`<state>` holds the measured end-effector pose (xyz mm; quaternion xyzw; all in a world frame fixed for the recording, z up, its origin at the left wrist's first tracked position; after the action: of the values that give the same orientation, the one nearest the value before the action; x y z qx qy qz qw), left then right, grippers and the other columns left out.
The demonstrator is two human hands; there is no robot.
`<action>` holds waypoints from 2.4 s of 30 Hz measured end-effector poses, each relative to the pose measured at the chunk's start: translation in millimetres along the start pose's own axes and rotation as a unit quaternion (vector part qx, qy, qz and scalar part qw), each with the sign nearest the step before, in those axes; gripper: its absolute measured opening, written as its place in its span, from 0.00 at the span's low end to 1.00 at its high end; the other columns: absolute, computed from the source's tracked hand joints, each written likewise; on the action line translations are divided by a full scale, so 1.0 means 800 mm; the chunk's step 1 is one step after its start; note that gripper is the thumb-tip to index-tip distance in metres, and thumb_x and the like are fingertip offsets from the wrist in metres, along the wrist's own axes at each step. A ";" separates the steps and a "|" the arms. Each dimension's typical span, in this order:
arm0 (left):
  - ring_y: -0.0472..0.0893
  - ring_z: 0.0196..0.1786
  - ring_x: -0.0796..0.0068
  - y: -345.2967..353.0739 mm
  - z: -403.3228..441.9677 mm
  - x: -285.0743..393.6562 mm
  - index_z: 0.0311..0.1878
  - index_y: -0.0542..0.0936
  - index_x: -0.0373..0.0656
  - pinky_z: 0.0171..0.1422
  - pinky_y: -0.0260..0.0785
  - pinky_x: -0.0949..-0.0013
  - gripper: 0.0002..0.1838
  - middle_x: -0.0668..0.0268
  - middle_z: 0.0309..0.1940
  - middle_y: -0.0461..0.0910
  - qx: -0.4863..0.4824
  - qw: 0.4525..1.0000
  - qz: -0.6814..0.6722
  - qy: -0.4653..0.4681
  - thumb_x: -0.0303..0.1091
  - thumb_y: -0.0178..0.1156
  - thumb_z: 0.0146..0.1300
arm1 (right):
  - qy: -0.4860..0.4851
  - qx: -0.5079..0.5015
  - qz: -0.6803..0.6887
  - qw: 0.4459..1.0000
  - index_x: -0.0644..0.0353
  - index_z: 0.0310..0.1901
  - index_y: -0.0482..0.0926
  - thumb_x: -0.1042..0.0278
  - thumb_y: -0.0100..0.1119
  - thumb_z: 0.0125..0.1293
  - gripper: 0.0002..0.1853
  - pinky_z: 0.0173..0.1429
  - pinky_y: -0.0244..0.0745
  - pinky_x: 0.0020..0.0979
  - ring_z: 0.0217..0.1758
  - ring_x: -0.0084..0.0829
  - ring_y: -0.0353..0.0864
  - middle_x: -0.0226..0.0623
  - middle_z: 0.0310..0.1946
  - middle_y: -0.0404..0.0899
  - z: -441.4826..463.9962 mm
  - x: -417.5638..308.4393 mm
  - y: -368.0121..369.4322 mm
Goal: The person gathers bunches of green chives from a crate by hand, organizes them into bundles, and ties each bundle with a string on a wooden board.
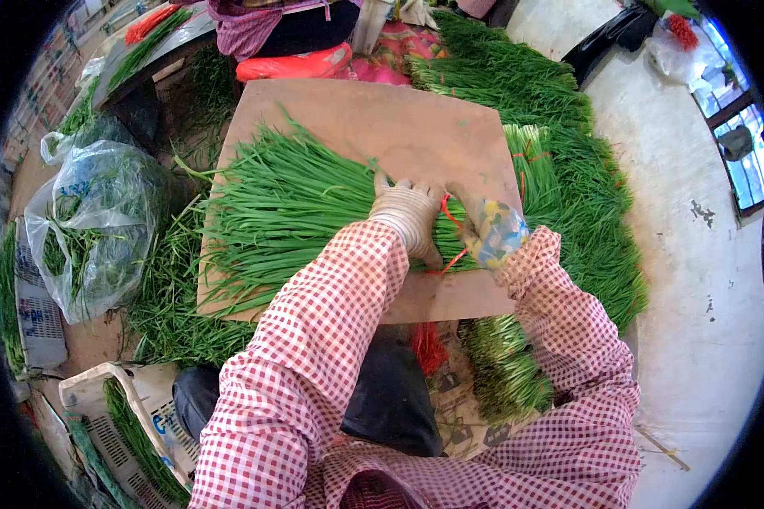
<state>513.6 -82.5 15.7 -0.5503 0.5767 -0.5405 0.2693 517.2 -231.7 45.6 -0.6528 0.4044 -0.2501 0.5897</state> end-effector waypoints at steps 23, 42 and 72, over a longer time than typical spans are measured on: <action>0.67 0.68 0.63 0.005 0.006 0.000 0.64 0.68 0.47 0.73 0.46 0.38 0.55 0.64 0.61 0.72 0.003 1.000 0.001 0.000 0.62 0.76 0.30 | -0.020 -0.070 -0.047 0.996 0.54 0.68 0.59 0.77 0.57 0.55 0.37 0.44 0.74 0.42 0.37 0.45 0.81 0.44 0.30 0.80 0.018 -0.009 -0.023; 0.66 0.68 0.62 -0.003 0.001 0.001 0.67 0.64 0.48 0.73 0.45 0.38 0.57 0.62 0.63 0.70 -0.011 1.000 -0.004 0.007 0.60 0.76 0.31 | -0.047 -0.044 -0.056 0.996 0.55 0.67 0.62 0.79 0.58 0.52 0.37 0.37 0.74 0.35 0.31 0.38 0.80 0.43 0.28 0.78 0.009 0.014 -0.018; 0.59 0.73 0.61 -0.008 0.003 0.003 0.69 0.62 0.51 0.74 0.41 0.38 0.59 0.61 0.68 0.65 -0.037 0.999 -0.022 -0.025 0.60 0.77 0.31 | -0.054 0.115 0.368 0.921 0.59 0.42 0.78 0.70 0.59 0.60 0.09 0.39 0.71 0.41 0.37 0.46 0.76 0.47 0.34 0.74 -0.148 -0.059 0.079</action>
<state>517.3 -84.5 22.0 -0.5861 0.5772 -0.5102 0.2510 381.5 -258.8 12.8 -0.3982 0.5524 -0.0250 0.7319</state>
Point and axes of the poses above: each hand's wrist, its own z-axis towards the middle knuckle, its own y-axis out of the palm, x = y × z, the point moved 2 cm from there along z, towards the middle knuckle
